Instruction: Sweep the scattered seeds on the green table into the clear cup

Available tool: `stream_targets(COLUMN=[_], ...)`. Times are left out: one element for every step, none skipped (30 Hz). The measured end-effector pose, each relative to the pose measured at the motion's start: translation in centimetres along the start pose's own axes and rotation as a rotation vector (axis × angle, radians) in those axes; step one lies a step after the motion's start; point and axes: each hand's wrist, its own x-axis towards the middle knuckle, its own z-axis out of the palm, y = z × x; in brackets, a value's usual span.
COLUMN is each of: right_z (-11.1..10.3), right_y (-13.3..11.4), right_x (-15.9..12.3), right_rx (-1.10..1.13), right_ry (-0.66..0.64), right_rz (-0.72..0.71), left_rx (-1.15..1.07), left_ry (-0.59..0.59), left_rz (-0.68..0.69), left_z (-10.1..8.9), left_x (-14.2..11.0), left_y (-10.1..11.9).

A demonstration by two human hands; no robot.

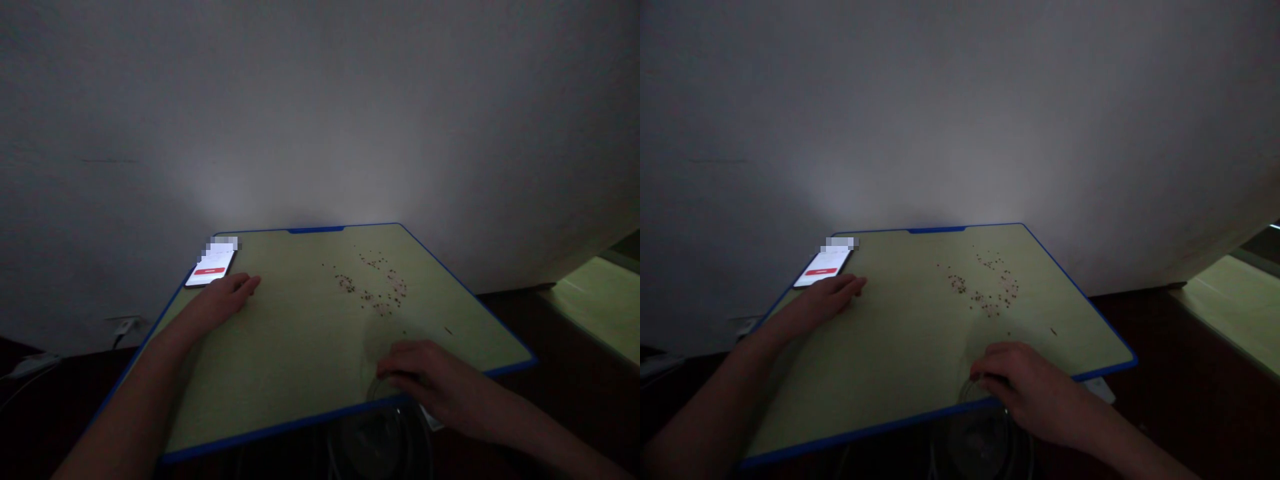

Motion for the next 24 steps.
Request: stream_targets(right_z=[-0.1,-0.2,-0.2,-0.2,-0.1,0.0,0.2,0.4,0.6,0.8,1.0,1.2,1.3,1.4,1.4,1.4,1.3,1.2,1.1,1.0,0.9,0.8,0.8,0.7], right_y=[0.0,0.0,0.1,0.1,0.1,0.2,0.3,0.5,0.6,0.8,1.1,1.4,1.6,1.8,2.0,2.1,2.0,1.9,1.7,1.6,1.4,1.2,1.1,1.0], right_x=[0.2,0.5,1.0,1.4,2.0,2.4,2.8,3.1,3.3,3.4,3.3,3.2,3.0,2.8,2.6,2.4,2.3,2.2,2.1,2.0,1.9,1.8,1.6,1.5], right_rx=[0.000,-0.003,-0.006,-0.008,-0.009,-0.009,-0.011,-0.011,-0.011,-0.012,-0.012,-0.009,-0.001,0.009,0.021,0.031,0.039,0.046,0.051,0.056,0.059,0.062,0.064,0.066], right_ry=[0.004,0.018,0.038,0.057,0.073,0.083,0.094,0.100,0.102,0.103,0.103,0.097,0.083,0.067,0.051,0.036,0.022,0.010,0.000,-0.008,-0.015,-0.018,-0.017,-0.015], right_rz=[-0.006,-0.015,-0.023,-0.030,-0.037,-0.042,-0.045,-0.048,-0.048,-0.046,-0.040,-0.032,-0.024,-0.014,-0.004,0.006,0.016,0.025,0.029,0.030,0.028,0.022,0.016,0.013], left_rx=[-0.001,-0.004,-0.004,-0.002,0.001,0.003,0.003,-0.001,-0.006,-0.011,-0.012,-0.010,-0.008,-0.005,-0.003,0.002,0.007,0.011,0.014,0.017,0.016,0.013,0.009,0.007], left_ry=[0.001,0.004,0.008,0.012,0.013,0.012,0.010,0.008,0.005,0.007,0.012,0.016,0.017,0.016,0.014,0.010,0.006,0.003,0.001,-0.002,-0.007,-0.010,-0.015,-0.017], left_rz=[-0.002,-0.003,-0.003,-0.004,-0.006,-0.008,-0.009,-0.007,-0.004,0.001,0.006,0.009,0.012,0.013,0.014,0.013,0.011,0.009,0.007,0.006,0.007,0.008,0.010,0.012], left_z=[0.0,0.0,0.1,0.1,0.1,0.1,0.2,0.2,0.2,0.2,0.2,0.2,0.3,0.3,0.4,0.4,0.4,0.5,0.5,0.5,0.5,0.4,0.4,0.3], left_x=[0.0,-0.1,-0.1,-0.1,0.0,0.0,0.0,0.0,0.0,0.0,-0.1,-0.1,-0.1,-0.1,-0.1,0.0,0.0,0.1,0.1,0.1,0.1,0.1,0.0,0.0], left_y=[0.1,0.1,0.1,0.1,0.0,0.0,-0.1,-0.1,-0.1,-0.2,-0.1,-0.1,-0.2,-0.2,-0.2,-0.3,-0.4,-0.5,-0.5,-0.6,-0.6,-0.5,-0.4,-0.3])
